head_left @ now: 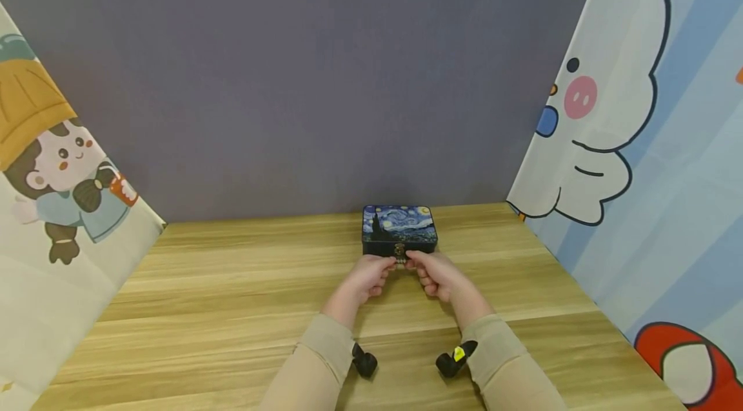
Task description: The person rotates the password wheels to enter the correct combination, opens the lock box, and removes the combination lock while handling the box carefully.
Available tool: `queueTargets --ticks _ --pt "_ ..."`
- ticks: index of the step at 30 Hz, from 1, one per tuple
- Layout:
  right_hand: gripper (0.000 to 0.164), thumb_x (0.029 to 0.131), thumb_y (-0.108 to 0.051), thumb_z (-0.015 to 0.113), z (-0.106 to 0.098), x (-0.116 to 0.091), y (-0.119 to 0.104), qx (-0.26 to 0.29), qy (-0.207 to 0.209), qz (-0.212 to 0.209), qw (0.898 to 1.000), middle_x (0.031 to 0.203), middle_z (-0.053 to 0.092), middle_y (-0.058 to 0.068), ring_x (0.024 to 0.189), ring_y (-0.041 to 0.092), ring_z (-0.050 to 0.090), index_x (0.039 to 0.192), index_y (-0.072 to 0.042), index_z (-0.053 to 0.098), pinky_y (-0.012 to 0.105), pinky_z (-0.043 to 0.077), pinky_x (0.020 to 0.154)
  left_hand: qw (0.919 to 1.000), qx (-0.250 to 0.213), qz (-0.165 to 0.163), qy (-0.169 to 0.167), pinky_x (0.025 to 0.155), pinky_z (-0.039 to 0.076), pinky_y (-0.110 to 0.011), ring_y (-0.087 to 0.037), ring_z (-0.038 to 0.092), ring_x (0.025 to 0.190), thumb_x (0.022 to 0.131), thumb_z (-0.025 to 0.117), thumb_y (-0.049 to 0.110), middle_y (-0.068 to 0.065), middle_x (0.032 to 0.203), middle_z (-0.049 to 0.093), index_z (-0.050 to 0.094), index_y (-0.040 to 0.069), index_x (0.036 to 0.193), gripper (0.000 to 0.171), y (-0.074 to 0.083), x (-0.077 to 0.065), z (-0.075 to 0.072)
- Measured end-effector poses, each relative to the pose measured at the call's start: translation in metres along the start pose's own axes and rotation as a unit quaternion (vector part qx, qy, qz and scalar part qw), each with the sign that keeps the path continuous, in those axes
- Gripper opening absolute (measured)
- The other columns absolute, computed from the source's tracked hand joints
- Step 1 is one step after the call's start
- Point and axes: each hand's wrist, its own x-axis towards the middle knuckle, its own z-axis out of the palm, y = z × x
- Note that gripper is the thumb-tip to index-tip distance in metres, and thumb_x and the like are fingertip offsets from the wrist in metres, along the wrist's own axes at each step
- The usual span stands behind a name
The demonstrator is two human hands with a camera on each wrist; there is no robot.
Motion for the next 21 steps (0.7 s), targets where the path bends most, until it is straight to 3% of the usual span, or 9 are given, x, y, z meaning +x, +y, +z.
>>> queueTargets --ticks 21 --pt "0.04 0.097 -0.035 0.066 0.0024 0.0044 0.0045 -0.009 -0.003 -0.007 1.0 0.054 0.03 -0.008 0.044 0.006 0.023 0.105 0.004 0.064 0.022 0.021 0.04 0.9999 -0.009 -0.003 -0.008 0.041 0.022 -0.022 -0.006 0.022 0.045 0.104 0.057 0.022 0.006 0.058 0.032 0.063 -0.01 0.109 0.033 0.0004 0.0008 -0.0017"
